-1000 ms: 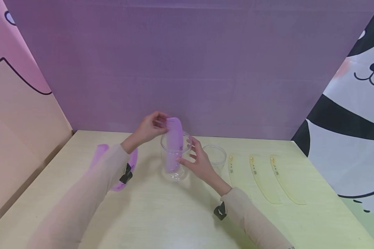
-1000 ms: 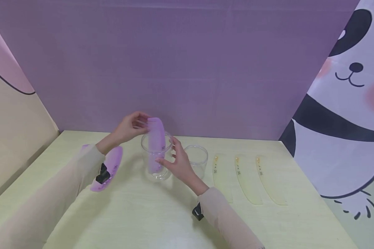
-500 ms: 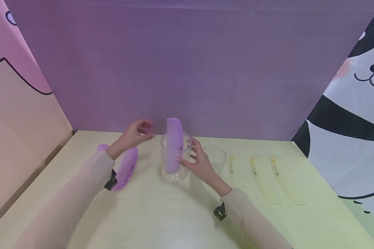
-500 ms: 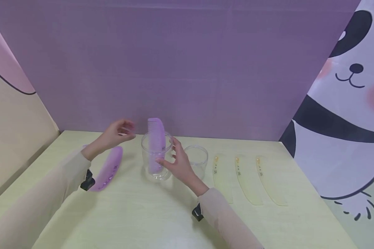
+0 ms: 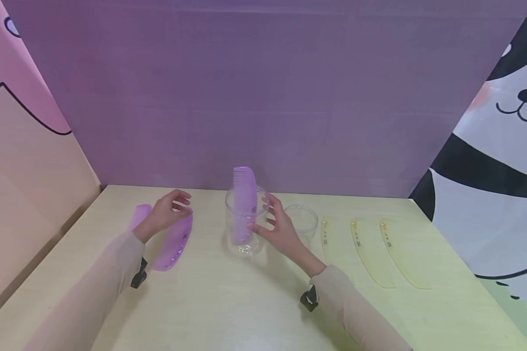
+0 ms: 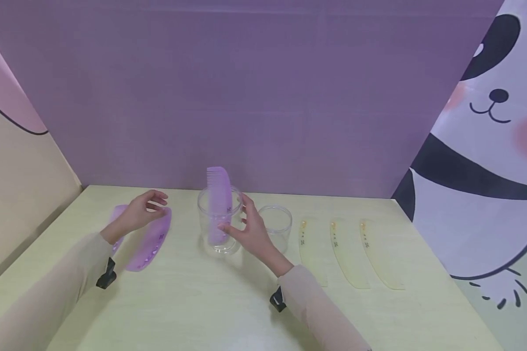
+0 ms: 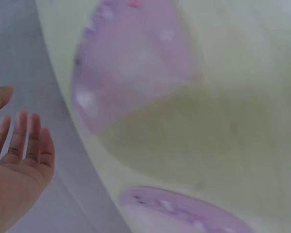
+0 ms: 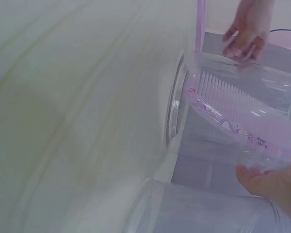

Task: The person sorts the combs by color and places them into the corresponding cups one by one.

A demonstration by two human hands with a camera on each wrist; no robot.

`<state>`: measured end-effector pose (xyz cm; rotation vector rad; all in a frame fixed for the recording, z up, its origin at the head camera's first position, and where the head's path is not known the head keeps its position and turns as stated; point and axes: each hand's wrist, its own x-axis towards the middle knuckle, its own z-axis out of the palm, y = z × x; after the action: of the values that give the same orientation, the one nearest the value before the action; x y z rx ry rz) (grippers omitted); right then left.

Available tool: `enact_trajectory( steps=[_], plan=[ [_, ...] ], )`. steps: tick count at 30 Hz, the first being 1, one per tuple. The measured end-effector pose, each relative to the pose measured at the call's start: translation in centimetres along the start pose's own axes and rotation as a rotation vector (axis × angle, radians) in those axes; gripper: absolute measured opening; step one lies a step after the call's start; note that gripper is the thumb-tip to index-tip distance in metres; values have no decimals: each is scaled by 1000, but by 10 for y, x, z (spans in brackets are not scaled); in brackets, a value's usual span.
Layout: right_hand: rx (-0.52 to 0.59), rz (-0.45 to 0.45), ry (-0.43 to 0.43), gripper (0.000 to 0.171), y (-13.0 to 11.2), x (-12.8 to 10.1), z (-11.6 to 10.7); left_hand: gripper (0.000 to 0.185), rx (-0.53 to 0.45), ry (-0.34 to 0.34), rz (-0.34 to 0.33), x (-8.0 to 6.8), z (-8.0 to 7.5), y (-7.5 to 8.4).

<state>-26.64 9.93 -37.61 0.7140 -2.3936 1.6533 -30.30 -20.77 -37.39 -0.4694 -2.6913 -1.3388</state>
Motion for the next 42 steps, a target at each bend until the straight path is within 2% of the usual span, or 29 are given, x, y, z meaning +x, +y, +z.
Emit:
enact_trajectory(
  steps=[4,10,15,19,22,31,38,42],
  plan=[
    [-4,-10,-3,83,0,-1,0,42,58,-16,-54,-7,-1,-12],
    [-17,1,-1,83,-2,-1,-1,48,113,-37,-148,-9,1,-22],
    [-17,8,-6,81,-1,-1,-1,52,174,-49,-168,-8,4,-30],
    [0,19,-24,80,-20,-5,-3,57,196,-58,-177,-7,5,-35],
    [11,32,-37,79,-35,-8,-5,59,198,-63,-187,-8,5,-35],
    [10,24,-35,79,-34,-8,-6,62,210,-93,-219,-8,7,-27],
    [9,17,-31,79,-34,-9,-6,69,211,-83,-297,-3,10,-29],
    [6,13,-30,79,-34,-9,-6,71,210,-76,-315,-4,11,-26]
  ],
)
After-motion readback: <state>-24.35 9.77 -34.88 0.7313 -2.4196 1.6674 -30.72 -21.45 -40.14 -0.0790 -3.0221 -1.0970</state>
